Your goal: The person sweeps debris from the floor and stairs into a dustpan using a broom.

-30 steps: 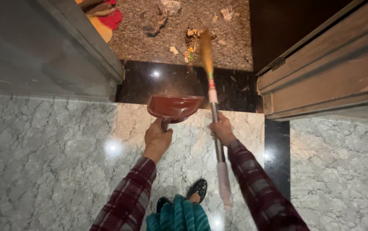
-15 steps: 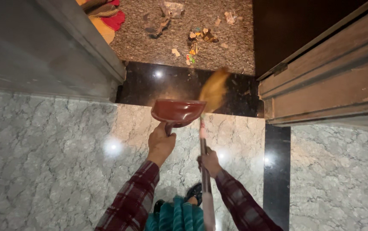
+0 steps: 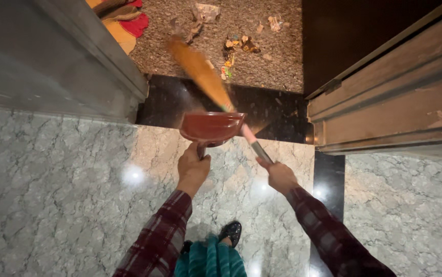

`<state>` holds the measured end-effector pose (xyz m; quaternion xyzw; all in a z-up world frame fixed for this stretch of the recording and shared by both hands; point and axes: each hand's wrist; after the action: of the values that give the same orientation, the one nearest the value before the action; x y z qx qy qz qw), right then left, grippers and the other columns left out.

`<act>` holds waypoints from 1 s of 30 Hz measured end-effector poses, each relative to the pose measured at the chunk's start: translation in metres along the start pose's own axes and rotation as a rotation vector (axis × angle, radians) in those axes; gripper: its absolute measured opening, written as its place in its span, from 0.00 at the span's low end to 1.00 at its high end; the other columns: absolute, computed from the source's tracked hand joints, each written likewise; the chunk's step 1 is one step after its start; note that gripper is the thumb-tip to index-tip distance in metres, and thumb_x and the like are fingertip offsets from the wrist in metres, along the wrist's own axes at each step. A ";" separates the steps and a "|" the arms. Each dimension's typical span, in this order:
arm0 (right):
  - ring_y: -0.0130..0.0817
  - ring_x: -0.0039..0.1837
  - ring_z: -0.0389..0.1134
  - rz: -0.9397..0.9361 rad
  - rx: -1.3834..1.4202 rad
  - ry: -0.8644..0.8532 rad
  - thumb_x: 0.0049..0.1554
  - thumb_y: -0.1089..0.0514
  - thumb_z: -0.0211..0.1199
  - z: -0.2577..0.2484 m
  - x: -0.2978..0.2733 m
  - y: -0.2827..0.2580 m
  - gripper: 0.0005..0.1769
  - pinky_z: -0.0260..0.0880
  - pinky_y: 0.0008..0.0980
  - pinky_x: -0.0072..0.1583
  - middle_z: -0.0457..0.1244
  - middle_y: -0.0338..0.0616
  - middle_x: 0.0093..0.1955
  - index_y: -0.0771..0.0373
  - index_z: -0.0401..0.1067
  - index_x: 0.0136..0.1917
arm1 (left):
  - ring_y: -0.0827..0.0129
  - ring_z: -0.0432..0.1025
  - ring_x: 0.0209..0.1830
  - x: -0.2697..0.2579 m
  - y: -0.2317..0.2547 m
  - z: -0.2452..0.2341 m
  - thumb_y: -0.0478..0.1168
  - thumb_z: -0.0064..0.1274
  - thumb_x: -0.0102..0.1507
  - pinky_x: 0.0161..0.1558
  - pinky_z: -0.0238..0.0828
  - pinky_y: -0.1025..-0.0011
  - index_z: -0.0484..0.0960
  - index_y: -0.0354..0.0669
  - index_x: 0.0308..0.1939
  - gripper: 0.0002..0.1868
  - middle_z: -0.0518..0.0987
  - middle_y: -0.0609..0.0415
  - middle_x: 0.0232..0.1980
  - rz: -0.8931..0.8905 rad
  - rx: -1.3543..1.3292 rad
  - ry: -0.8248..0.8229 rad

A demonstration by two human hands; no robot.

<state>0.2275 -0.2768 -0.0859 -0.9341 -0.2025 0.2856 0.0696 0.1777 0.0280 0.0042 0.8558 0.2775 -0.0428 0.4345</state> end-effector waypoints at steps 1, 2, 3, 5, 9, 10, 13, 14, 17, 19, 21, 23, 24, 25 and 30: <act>0.51 0.47 0.72 -0.029 -0.089 -0.031 0.51 0.68 0.56 0.006 -0.008 0.013 0.46 0.74 0.48 0.50 0.68 0.56 0.45 0.35 0.56 0.78 | 0.46 0.78 0.49 0.002 0.003 0.003 0.40 0.60 0.55 0.51 0.73 0.55 0.80 0.46 0.52 0.21 0.84 0.42 0.45 0.018 0.020 0.002; 0.50 0.47 0.73 -0.059 -0.178 -0.062 0.52 0.67 0.56 0.014 -0.014 0.028 0.45 0.75 0.46 0.49 0.67 0.55 0.46 0.35 0.56 0.78 | 0.46 0.78 0.49 0.004 0.006 0.006 0.40 0.60 0.56 0.51 0.73 0.55 0.79 0.45 0.52 0.20 0.84 0.42 0.46 0.036 0.040 0.005; 0.48 0.47 0.73 -0.067 -0.242 -0.099 0.55 0.65 0.54 0.021 -0.017 0.045 0.40 0.76 0.46 0.48 0.67 0.53 0.46 0.34 0.58 0.77 | 0.46 0.78 0.49 0.005 0.010 0.008 0.41 0.60 0.56 0.51 0.73 0.55 0.79 0.45 0.52 0.20 0.84 0.42 0.45 0.012 0.039 -0.017; 0.45 0.47 0.74 -0.087 -0.369 -0.174 0.63 0.61 0.50 0.038 -0.016 0.079 0.30 0.77 0.44 0.47 0.68 0.48 0.48 0.33 0.60 0.75 | 0.47 0.78 0.49 0.006 0.015 0.010 0.41 0.60 0.56 0.51 0.73 0.56 0.79 0.45 0.52 0.20 0.84 0.43 0.45 -0.038 0.038 -0.058; 0.39 0.48 0.76 0.148 -0.413 -0.250 0.66 0.57 0.46 0.045 0.009 0.141 0.25 0.78 0.40 0.48 0.70 0.42 0.49 0.34 0.65 0.72 | 0.47 0.78 0.49 0.011 0.021 0.010 0.41 0.60 0.56 0.51 0.73 0.56 0.79 0.48 0.54 0.21 0.84 0.43 0.45 -0.068 0.033 -0.088; 0.40 0.50 0.75 0.214 -0.406 -0.212 0.67 0.55 0.46 0.037 0.021 0.149 0.23 0.78 0.43 0.50 0.71 0.42 0.50 0.34 0.69 0.70 | 0.47 0.78 0.49 0.014 0.020 0.010 0.41 0.60 0.56 0.51 0.73 0.56 0.79 0.48 0.53 0.21 0.84 0.43 0.45 -0.070 0.054 -0.085; 0.47 0.51 0.75 0.222 -0.298 -0.009 0.65 0.51 0.53 -0.001 0.059 0.141 0.18 0.77 0.47 0.51 0.72 0.46 0.49 0.38 0.72 0.66 | 0.46 0.77 0.49 0.019 0.012 0.011 0.41 0.61 0.57 0.52 0.72 0.55 0.79 0.47 0.53 0.20 0.84 0.43 0.45 -0.059 0.090 -0.073; 0.49 0.50 0.75 0.217 -0.231 0.019 0.60 0.58 0.55 -0.016 0.070 0.130 0.28 0.76 0.49 0.51 0.71 0.49 0.48 0.34 0.69 0.70 | 0.46 0.77 0.50 0.022 0.009 0.012 0.41 0.61 0.57 0.52 0.72 0.55 0.79 0.47 0.53 0.20 0.84 0.43 0.45 -0.049 0.099 -0.070; 0.52 0.51 0.74 0.197 -0.078 0.130 0.50 0.62 0.60 -0.049 0.076 0.085 0.39 0.74 0.50 0.52 0.70 0.54 0.47 0.36 0.66 0.73 | 0.47 0.78 0.49 0.029 0.007 0.014 0.42 0.61 0.56 0.51 0.73 0.55 0.79 0.47 0.52 0.19 0.84 0.44 0.45 -0.054 0.062 -0.058; 0.53 0.51 0.73 0.230 -0.070 0.062 0.52 0.63 0.58 -0.058 0.078 0.052 0.41 0.74 0.50 0.53 0.70 0.57 0.47 0.32 0.63 0.75 | 0.47 0.78 0.49 0.035 0.009 0.013 0.42 0.60 0.56 0.51 0.73 0.56 0.80 0.49 0.53 0.20 0.84 0.44 0.44 -0.054 0.004 -0.057; 0.54 0.50 0.73 0.200 -0.040 0.037 0.53 0.64 0.57 -0.058 0.075 0.026 0.42 0.74 0.50 0.53 0.69 0.58 0.46 0.32 0.61 0.77 | 0.47 0.78 0.49 0.045 0.015 0.011 0.42 0.60 0.56 0.50 0.73 0.56 0.80 0.50 0.54 0.21 0.84 0.44 0.44 -0.061 -0.021 -0.067; 0.54 0.48 0.73 0.105 0.005 0.047 0.50 0.65 0.58 -0.054 0.071 0.006 0.44 0.73 0.50 0.52 0.69 0.58 0.45 0.35 0.60 0.77 | 0.47 0.78 0.49 0.060 0.020 0.007 0.42 0.60 0.55 0.51 0.72 0.55 0.79 0.52 0.55 0.22 0.84 0.44 0.44 -0.082 -0.017 -0.090; 0.53 0.48 0.73 0.069 -0.017 0.046 0.51 0.65 0.57 -0.051 0.074 -0.003 0.43 0.73 0.49 0.52 0.69 0.57 0.45 0.34 0.61 0.76 | 0.47 0.78 0.50 0.069 0.021 0.003 0.41 0.60 0.55 0.51 0.72 0.55 0.79 0.51 0.56 0.23 0.84 0.44 0.45 -0.067 -0.015 -0.087; 0.53 0.48 0.73 0.031 -0.040 0.037 0.52 0.65 0.56 -0.046 0.073 -0.009 0.42 0.74 0.49 0.52 0.70 0.55 0.44 0.33 0.62 0.75 | 0.46 0.77 0.50 0.074 0.021 0.000 0.41 0.60 0.56 0.51 0.72 0.54 0.78 0.51 0.56 0.24 0.84 0.43 0.45 -0.060 -0.012 -0.086; 0.48 0.50 0.73 0.005 -0.178 -0.064 0.55 0.65 0.54 -0.038 0.119 -0.007 0.36 0.75 0.47 0.52 0.70 0.48 0.47 0.29 0.67 0.71 | 0.43 0.75 0.53 0.109 0.031 -0.030 0.41 0.59 0.56 0.53 0.70 0.52 0.77 0.52 0.59 0.26 0.83 0.41 0.47 -0.076 0.019 -0.100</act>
<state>0.3365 -0.2214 -0.1130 -0.9276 -0.2267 0.2962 -0.0209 0.2804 0.0844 0.0106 0.8455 0.2871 -0.1047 0.4379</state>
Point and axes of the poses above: each hand's wrist, its own x-axis towards the middle knuckle, its own z-axis out of the palm, y = z × x
